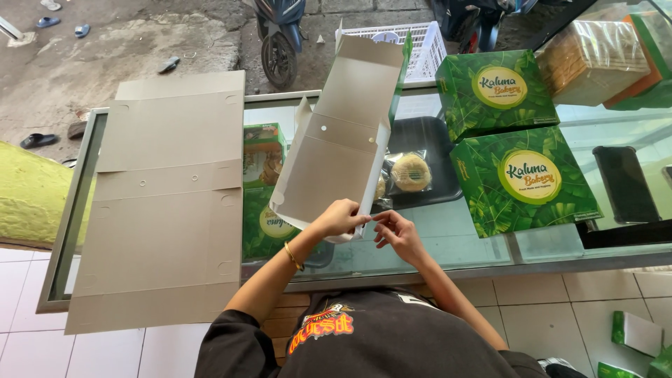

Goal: Assemble a cardboard bakery box on a glass display counter.

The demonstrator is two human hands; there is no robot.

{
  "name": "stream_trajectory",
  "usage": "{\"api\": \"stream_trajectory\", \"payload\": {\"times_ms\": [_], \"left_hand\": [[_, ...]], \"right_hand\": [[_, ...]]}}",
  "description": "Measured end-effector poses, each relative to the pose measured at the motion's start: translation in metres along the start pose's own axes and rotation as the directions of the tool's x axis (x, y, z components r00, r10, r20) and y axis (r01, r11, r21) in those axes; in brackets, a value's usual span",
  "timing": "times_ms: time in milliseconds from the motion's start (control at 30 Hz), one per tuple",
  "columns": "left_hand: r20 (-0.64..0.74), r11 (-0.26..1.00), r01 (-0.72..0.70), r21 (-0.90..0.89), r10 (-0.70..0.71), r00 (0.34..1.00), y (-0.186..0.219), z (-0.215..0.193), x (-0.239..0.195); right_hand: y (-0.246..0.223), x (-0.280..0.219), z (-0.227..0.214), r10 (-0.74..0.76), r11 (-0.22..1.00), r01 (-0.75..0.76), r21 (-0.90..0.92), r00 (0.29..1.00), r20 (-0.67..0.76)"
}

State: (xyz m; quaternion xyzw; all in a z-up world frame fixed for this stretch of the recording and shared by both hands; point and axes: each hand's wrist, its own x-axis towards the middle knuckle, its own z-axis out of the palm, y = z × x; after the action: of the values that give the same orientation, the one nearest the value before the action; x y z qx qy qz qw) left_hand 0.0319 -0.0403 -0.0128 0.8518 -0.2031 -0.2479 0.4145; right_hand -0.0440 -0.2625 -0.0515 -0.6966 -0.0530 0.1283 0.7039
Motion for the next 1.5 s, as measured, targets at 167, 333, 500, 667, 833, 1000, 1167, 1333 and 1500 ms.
{"api": "stream_trajectory", "payload": {"times_ms": [167,333,500,667,833,1000,1167,1333,1500], "left_hand": [[0.243,0.941,0.11,-0.321,-0.031,0.969,-0.024,-0.005,0.013],[0.054,0.994,0.007,0.105,-0.012,0.998,0.042,-0.014,-0.023],[0.02,0.929,-0.03,0.369,0.024,1.0,0.053,-0.009,-0.041],[-0.211,0.88,-0.024,0.475,0.14,0.967,0.027,0.021,-0.038],[-0.338,0.845,0.061,0.531,0.145,0.93,0.03,0.016,-0.039],[-0.316,0.849,0.052,0.526,0.138,0.939,0.039,0.01,-0.051],[-0.245,0.864,0.052,0.501,0.083,0.966,0.041,0.012,-0.055],[-0.113,0.889,0.076,0.451,-0.028,0.993,0.049,0.013,-0.062],[-0.046,0.919,0.138,0.37,-0.13,0.99,0.059,0.006,-0.07]], "right_hand": [[0.003,0.012,-0.008,0.024,0.987,-0.029,0.16,0.999,0.032],[-0.011,0.025,-0.005,0.089,0.983,-0.092,0.157,0.996,0.025],[-0.013,0.027,-0.003,0.087,0.991,-0.086,0.104,0.996,-0.01],[-0.012,0.026,-0.004,0.078,0.992,-0.075,0.097,0.997,-0.022],[-0.012,0.021,0.0,0.027,0.999,-0.026,0.043,0.999,-0.028],[-0.015,0.018,0.003,0.0,1.0,0.0,-0.008,0.999,-0.04],[-0.017,0.016,0.003,-0.006,1.0,0.005,-0.017,0.999,-0.035],[-0.014,0.013,0.005,-0.031,0.999,0.031,-0.008,0.999,-0.033],[-0.022,0.003,0.015,-0.079,0.986,0.069,-0.149,0.995,-0.061]]}}
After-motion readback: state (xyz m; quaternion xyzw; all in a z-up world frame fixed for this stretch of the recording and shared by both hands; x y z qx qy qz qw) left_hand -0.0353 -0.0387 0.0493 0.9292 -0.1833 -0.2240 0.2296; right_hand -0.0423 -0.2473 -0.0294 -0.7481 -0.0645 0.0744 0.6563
